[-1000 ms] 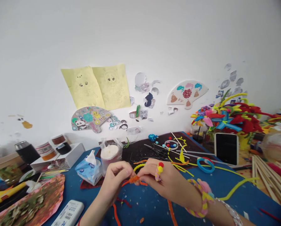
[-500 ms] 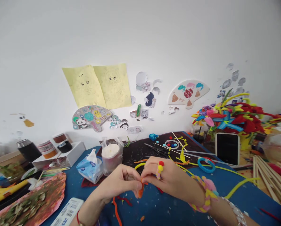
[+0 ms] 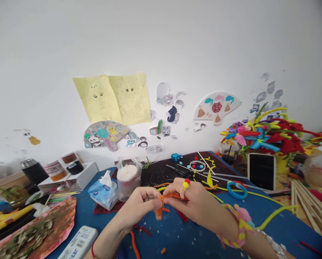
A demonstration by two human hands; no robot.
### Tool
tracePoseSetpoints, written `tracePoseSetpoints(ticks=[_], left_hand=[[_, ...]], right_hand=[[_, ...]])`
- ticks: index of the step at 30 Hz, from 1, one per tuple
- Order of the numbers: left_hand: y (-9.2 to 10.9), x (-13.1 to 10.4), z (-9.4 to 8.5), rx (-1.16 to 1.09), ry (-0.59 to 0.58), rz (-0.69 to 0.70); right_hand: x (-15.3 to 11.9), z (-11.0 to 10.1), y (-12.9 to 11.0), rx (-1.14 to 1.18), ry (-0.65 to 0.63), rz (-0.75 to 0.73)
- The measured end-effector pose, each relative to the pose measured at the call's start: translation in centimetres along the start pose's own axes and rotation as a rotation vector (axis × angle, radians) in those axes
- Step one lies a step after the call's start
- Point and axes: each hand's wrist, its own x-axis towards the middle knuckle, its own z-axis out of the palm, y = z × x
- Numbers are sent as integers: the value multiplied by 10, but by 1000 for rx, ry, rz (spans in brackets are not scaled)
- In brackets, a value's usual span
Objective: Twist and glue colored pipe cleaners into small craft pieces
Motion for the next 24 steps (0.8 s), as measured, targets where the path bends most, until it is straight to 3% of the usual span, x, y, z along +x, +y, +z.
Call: tracePoseSetpoints(ticks=[11,17,24], left_hand=[[0,-2,-3,14,-67,-8],[3,-3,3,115,21,-12],[2,-2,2,27,137,58]], right_hand=[[-2,2,7,-27,27,-23],[-1,1,4,-79,5,-30],[-2,8,5,-59,80,-53]])
